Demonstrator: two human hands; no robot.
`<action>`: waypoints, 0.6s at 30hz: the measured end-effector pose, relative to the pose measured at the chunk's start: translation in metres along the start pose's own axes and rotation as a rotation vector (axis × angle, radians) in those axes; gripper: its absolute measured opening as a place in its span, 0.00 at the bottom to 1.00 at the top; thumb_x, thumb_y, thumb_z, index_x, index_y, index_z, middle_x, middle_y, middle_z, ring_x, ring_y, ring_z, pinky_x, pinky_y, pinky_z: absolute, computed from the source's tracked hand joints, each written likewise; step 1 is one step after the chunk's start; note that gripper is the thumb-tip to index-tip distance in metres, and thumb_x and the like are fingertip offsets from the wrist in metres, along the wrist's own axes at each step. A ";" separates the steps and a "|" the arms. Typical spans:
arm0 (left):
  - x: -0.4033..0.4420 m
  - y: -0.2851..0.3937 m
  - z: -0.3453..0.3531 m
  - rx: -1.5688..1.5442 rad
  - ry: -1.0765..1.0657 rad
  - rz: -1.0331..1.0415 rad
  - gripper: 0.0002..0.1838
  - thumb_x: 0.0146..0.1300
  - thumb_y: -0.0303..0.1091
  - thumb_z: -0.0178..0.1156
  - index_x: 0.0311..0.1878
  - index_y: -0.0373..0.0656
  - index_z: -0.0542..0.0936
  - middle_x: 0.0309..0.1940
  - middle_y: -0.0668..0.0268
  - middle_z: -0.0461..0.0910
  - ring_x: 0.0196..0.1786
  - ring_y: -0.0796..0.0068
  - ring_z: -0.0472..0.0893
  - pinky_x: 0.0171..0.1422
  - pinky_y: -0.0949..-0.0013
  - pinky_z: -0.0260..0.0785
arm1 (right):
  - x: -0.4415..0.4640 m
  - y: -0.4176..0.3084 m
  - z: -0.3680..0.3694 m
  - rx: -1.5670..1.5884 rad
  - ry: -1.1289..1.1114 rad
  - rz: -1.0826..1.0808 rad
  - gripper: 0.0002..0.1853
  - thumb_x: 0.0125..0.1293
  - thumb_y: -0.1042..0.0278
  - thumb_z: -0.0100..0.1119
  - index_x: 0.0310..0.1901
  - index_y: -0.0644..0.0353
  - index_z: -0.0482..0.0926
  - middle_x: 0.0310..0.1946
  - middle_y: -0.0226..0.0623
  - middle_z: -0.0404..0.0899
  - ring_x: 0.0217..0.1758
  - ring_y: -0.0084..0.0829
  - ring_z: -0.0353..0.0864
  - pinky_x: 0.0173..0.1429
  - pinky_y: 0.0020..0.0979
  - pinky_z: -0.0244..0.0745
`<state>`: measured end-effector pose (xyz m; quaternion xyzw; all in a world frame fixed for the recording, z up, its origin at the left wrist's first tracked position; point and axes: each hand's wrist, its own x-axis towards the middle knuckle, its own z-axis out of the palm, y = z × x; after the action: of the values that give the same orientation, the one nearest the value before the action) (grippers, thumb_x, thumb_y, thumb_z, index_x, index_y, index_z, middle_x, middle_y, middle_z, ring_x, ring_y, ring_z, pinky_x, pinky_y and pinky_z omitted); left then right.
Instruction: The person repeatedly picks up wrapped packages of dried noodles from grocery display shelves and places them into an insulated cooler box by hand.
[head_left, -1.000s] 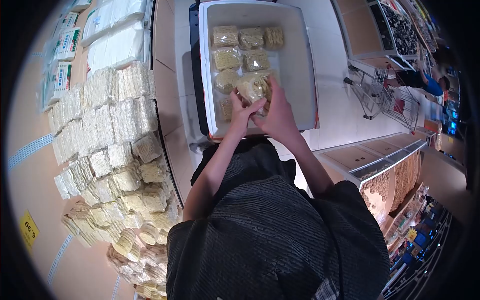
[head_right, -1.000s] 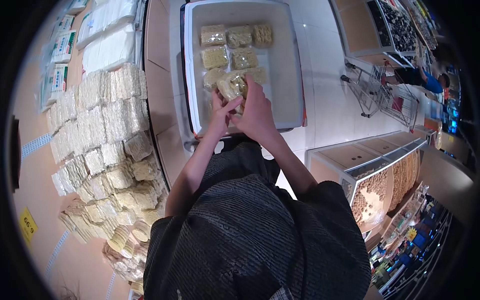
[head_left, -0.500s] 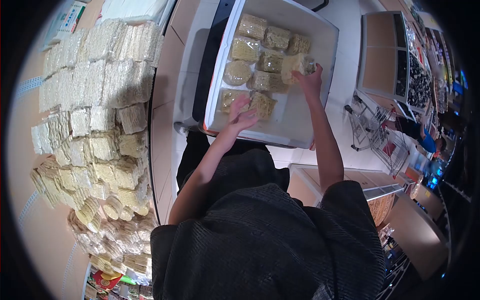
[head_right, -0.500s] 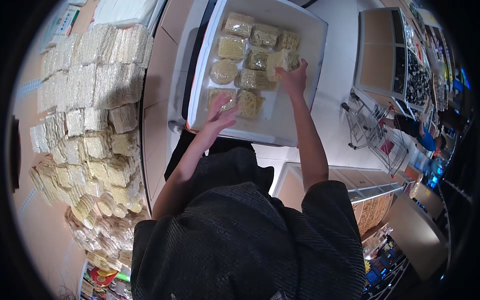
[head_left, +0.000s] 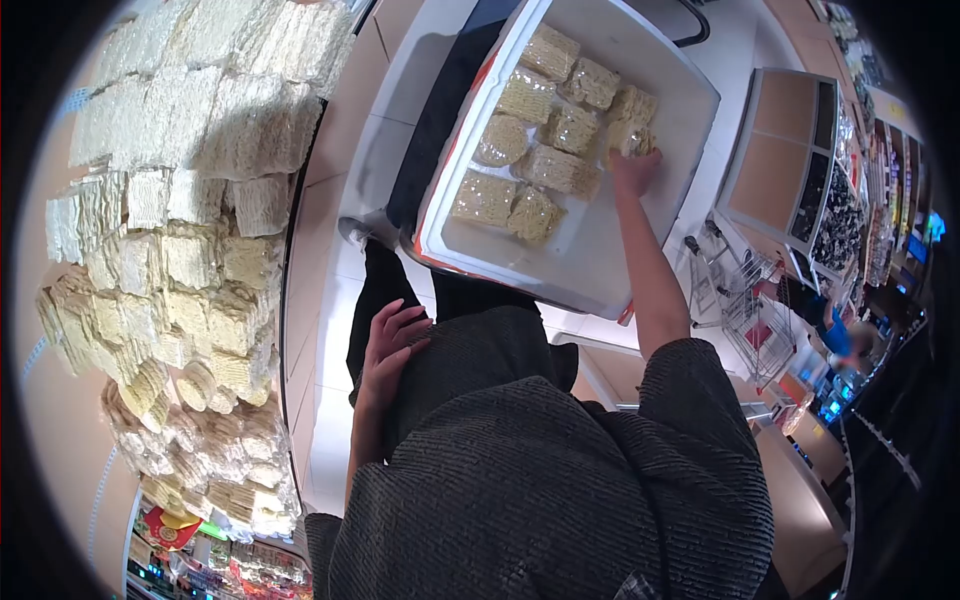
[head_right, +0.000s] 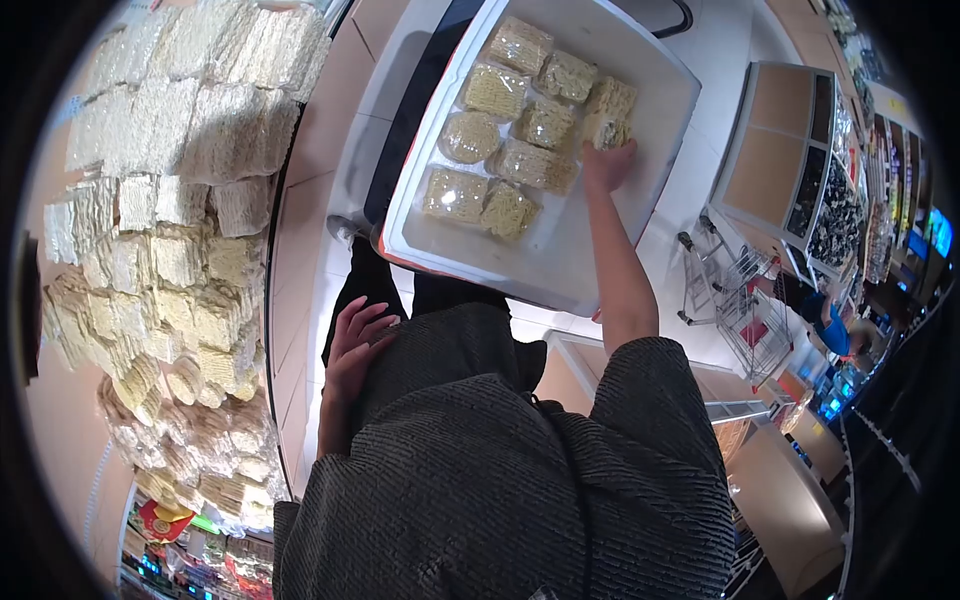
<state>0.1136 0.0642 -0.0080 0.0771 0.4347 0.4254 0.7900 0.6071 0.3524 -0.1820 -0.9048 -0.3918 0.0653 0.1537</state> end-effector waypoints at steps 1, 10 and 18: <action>0.000 0.000 0.000 -0.013 0.006 0.000 0.49 0.62 0.36 0.71 0.84 0.48 0.56 0.77 0.53 0.67 0.78 0.55 0.71 0.79 0.49 0.68 | -0.002 0.003 0.002 0.003 0.000 -0.011 0.55 0.50 0.53 0.84 0.75 0.66 0.62 0.70 0.55 0.71 0.70 0.57 0.76 0.73 0.52 0.74; -0.001 0.010 0.004 -0.039 0.043 -0.025 0.50 0.61 0.37 0.71 0.84 0.46 0.56 0.77 0.53 0.67 0.78 0.55 0.72 0.79 0.49 0.68 | 0.005 0.014 0.016 0.107 0.042 0.056 0.56 0.48 0.56 0.86 0.73 0.70 0.62 0.69 0.59 0.71 0.72 0.57 0.72 0.76 0.50 0.70; -0.002 0.012 0.005 -0.032 0.063 -0.051 0.50 0.61 0.41 0.72 0.84 0.46 0.56 0.77 0.52 0.67 0.78 0.55 0.72 0.79 0.50 0.68 | -0.003 0.000 0.021 0.205 0.073 0.156 0.54 0.49 0.55 0.85 0.71 0.70 0.63 0.66 0.58 0.71 0.73 0.58 0.70 0.77 0.51 0.68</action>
<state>0.1101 0.0715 0.0023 0.0399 0.4541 0.4141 0.7878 0.5996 0.3549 -0.2017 -0.9137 -0.3059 0.0838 0.2540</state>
